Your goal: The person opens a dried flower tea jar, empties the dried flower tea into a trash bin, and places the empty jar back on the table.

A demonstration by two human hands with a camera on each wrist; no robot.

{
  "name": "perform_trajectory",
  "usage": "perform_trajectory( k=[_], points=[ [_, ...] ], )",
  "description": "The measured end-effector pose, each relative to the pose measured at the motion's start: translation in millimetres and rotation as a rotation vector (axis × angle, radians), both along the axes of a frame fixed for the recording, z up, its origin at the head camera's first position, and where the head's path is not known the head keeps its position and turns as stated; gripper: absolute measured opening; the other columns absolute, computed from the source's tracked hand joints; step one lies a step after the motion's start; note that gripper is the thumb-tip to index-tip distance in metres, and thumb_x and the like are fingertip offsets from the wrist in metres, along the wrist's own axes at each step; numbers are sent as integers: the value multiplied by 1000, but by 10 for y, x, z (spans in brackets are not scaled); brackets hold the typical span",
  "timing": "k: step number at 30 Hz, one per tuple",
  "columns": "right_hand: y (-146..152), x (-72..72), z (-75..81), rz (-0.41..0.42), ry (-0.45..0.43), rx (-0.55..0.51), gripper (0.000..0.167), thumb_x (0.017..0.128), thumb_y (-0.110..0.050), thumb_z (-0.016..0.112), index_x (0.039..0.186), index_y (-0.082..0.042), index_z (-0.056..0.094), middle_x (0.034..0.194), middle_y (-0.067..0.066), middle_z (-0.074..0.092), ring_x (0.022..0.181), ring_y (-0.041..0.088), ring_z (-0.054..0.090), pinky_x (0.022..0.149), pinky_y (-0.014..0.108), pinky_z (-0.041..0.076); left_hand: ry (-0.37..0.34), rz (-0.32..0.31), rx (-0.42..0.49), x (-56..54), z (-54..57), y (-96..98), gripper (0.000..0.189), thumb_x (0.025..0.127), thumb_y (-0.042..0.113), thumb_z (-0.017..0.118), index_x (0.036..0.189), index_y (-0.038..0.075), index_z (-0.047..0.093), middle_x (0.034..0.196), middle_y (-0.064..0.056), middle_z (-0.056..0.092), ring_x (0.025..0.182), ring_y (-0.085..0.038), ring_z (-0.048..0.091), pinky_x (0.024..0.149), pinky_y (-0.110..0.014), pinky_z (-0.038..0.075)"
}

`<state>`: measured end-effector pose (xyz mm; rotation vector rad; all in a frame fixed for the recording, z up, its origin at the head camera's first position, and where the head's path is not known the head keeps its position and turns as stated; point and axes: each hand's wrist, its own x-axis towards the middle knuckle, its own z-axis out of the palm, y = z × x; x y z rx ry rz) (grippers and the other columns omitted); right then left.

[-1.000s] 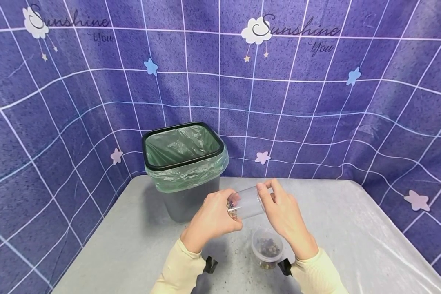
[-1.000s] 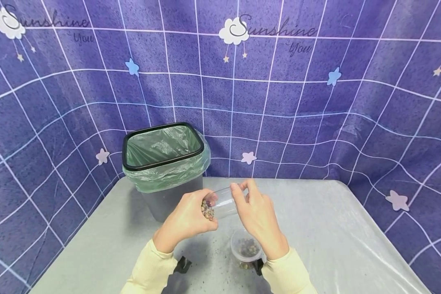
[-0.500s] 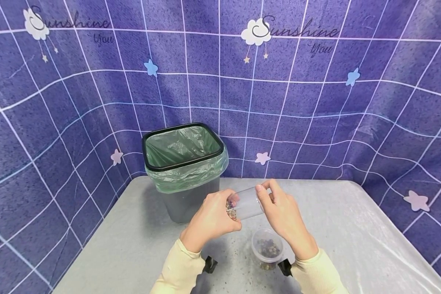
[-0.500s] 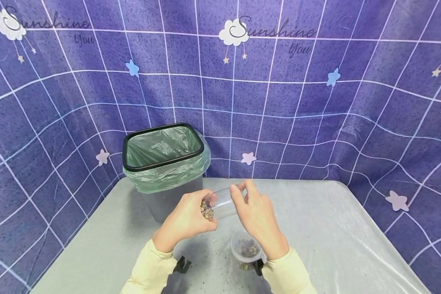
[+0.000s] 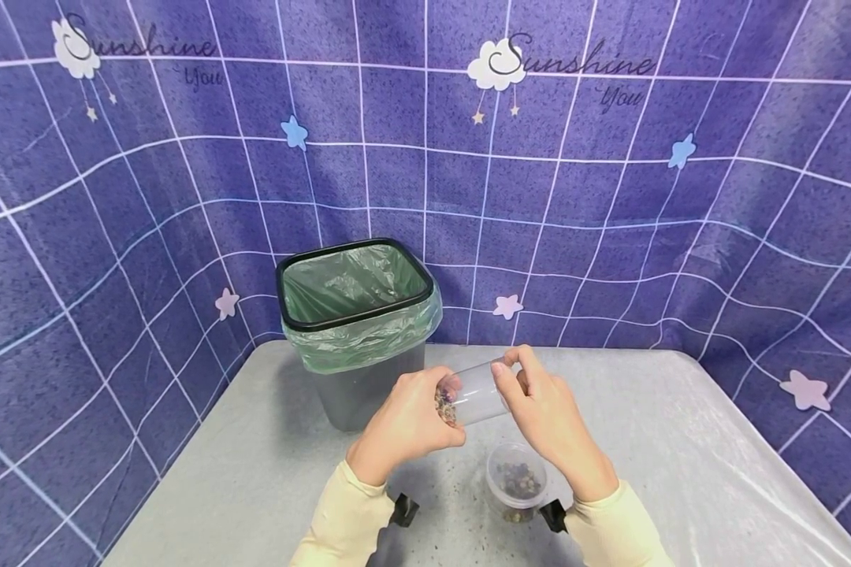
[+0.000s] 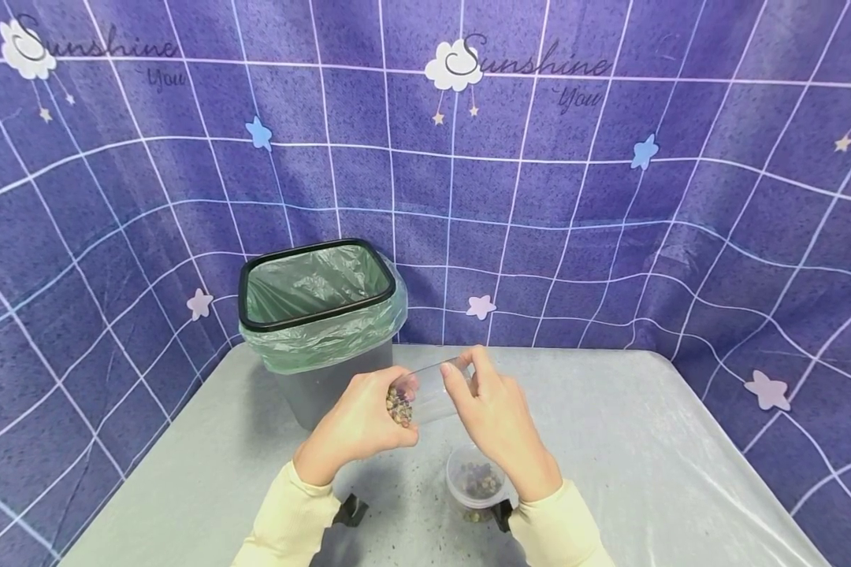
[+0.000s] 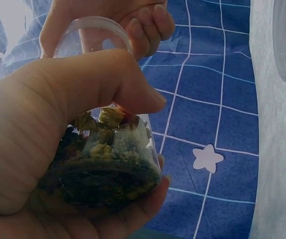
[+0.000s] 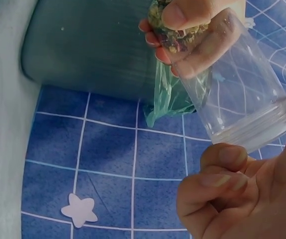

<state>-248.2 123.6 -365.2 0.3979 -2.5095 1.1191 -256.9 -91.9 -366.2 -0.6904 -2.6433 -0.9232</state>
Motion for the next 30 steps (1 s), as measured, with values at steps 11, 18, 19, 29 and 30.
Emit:
perform_trajectory(
  k=[11,18,19,29,30],
  points=[
    [50,-2,-9,64,38,24,25,106,-49,50,120,-29,54,65,-9,45,52,9,40,52,29,38,7,-2,-2,-5,5,-15,48,58,20,85,102,18,68,91,2,71,77,-10,61,70,-26,52],
    [90,5,12,131,55,37,27,106,-44,53,127,-27,52,73,-9,51,59,8,47,56,28,42,0,-6,-2,-12,-6,-32,50,58,21,86,104,17,69,93,3,71,79,-10,61,73,-26,53],
    [98,5,16,145,54,38,27,106,-44,53,127,-27,52,74,-9,51,60,8,48,57,28,43,0,-8,-1,-14,-8,-34,50,58,21,86,104,17,69,92,3,71,79,-10,61,73,-27,53],
    [158,2,29,247,35,38,28,107,-40,54,133,-34,49,84,-8,61,70,10,56,66,28,48,-9,-15,9,-34,-11,-51,48,57,21,86,102,20,68,87,6,69,74,-9,61,66,-24,51],
    [162,4,32,254,35,37,29,107,-40,54,134,-34,49,84,-8,61,71,10,56,66,28,48,-10,-16,11,-31,-8,-54,48,57,21,85,102,19,68,88,5,70,74,-9,61,66,-24,51]
  ],
)
